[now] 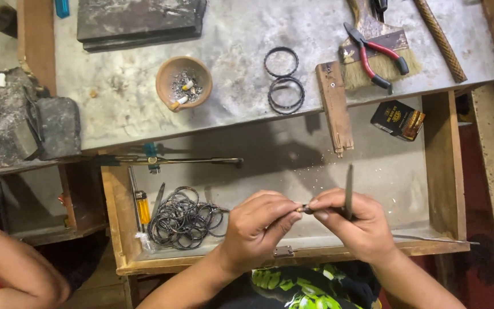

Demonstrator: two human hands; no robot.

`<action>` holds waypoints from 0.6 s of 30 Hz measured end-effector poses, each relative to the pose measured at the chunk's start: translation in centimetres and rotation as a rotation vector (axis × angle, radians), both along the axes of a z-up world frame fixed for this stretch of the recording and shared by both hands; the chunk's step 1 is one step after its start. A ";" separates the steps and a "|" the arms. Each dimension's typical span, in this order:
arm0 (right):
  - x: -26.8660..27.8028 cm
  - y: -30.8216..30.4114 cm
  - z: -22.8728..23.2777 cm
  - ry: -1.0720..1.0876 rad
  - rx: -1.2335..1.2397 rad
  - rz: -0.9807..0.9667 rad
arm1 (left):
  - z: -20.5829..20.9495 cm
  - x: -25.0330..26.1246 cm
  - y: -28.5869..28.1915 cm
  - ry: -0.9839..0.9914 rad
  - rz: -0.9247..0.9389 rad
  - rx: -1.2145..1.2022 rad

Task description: A person uses a hand file to smooth and shape a small metal ring at a jewelry workbench, frequently rotating and inspecting the piece.

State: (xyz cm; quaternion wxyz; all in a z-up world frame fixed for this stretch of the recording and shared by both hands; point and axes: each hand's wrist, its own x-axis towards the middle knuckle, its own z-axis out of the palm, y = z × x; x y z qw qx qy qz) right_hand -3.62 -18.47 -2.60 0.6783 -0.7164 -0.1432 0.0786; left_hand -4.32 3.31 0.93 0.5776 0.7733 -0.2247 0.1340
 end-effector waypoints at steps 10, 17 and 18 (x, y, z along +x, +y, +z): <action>3.4 3.6 2.6 -0.209 -0.343 0.114 | -2.4 0.4 1.2 0.020 0.081 0.144; 5.0 5.4 1.1 -0.171 -0.263 0.092 | -7.3 -1.7 4.8 0.166 0.299 0.279; 5.0 5.2 0.3 -0.172 -0.287 0.069 | -8.5 -2.3 5.4 0.147 0.334 0.339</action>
